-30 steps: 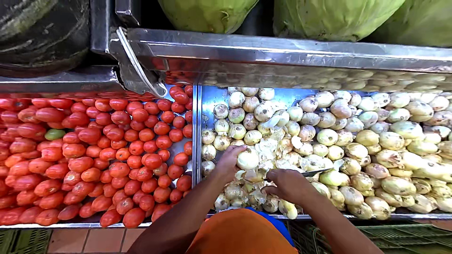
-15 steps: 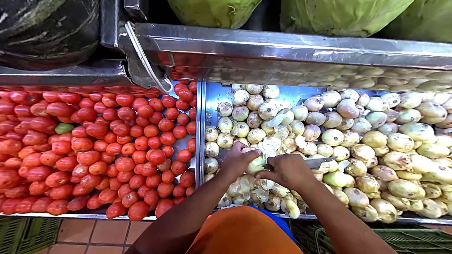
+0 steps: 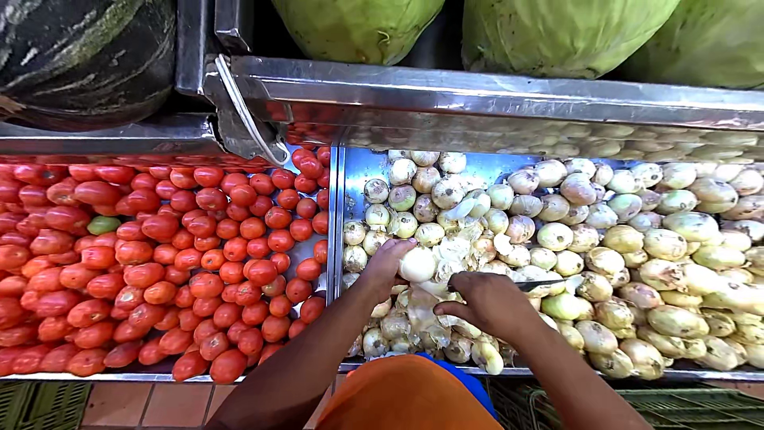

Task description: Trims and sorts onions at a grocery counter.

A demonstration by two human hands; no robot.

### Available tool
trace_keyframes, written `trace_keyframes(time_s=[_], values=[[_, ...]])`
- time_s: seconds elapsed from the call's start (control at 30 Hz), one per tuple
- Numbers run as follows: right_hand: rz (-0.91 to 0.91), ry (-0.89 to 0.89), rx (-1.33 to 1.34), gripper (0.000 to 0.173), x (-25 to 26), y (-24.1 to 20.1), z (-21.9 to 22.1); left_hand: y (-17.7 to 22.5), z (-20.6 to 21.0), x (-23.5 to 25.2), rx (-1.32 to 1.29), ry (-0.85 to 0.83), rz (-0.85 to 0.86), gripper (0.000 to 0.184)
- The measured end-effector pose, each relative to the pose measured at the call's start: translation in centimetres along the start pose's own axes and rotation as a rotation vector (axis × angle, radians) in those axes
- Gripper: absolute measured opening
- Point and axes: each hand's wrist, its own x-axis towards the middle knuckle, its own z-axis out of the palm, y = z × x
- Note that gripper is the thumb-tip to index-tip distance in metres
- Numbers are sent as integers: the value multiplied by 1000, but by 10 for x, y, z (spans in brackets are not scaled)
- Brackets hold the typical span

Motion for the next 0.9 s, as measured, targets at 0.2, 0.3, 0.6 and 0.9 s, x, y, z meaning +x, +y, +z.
trace_keyframes(time_s=[0.2,0.3,0.6,0.9], values=[[-3,35,-21,74,15,11,-7,1,5,-14,237,-95,122,40],[-71,152,-34,75,18,8,3,2,9,-17,332,-88,143,40],[-296,29,-181,70,3,-6,35,13,4,5,-270,67,-180,51],[397,-515,4,47,-5,-7,-32,14,-20,-7,24,-99,12,49]])
